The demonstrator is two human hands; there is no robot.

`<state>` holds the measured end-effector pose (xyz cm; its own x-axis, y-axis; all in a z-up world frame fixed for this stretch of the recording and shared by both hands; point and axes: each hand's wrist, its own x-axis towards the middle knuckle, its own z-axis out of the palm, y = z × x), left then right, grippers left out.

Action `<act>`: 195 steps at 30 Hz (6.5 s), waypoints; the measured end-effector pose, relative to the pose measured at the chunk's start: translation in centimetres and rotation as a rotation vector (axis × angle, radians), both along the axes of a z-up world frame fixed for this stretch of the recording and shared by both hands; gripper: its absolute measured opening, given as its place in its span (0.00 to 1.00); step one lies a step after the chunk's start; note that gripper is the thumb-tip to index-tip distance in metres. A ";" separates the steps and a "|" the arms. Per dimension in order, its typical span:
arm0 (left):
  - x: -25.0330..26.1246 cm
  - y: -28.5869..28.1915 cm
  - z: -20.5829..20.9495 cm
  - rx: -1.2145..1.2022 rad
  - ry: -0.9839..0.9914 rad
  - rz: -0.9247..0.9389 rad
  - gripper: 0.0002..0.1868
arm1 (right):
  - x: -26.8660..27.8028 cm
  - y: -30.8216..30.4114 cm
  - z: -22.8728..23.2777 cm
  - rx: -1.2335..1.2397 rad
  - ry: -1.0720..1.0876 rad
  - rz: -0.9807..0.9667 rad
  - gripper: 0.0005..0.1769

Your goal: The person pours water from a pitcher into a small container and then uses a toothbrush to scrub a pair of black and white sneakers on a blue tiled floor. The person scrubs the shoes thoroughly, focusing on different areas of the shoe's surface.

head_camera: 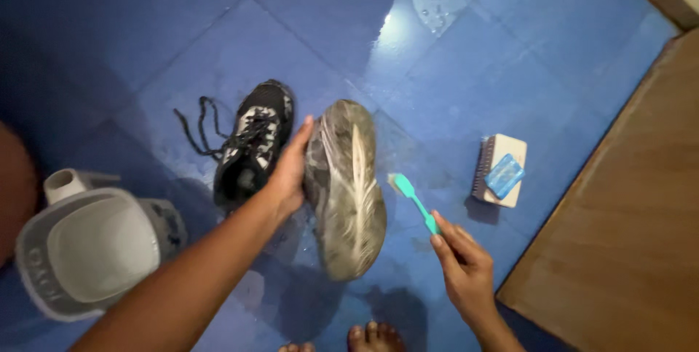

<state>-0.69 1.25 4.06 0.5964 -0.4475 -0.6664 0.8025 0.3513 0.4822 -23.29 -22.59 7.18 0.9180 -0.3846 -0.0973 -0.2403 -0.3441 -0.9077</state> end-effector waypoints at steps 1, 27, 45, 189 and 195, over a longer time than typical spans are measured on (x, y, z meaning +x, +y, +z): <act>-0.4 0.1 1.1 0.078 -0.010 -0.030 0.36 | 0.7 0.7 0.6 -0.065 -0.048 0.058 0.23; -2.9 3.0 -2.6 0.232 0.045 -0.159 0.27 | 1.8 2.8 -2.1 -0.212 -0.049 0.346 0.21; -1.7 1.3 -5.2 0.336 0.010 -0.116 0.25 | 5.4 3.0 -2.1 -0.408 0.076 0.223 0.22; -5.7 -6.3 -6.5 0.232 -0.312 -0.009 0.29 | 2.5 2.2 -1.8 -0.379 -0.099 0.146 0.09; -5.1 -5.7 -4.7 0.054 -0.249 -0.043 0.30 | 3.8 2.0 -1.1 -0.360 -0.090 0.079 0.10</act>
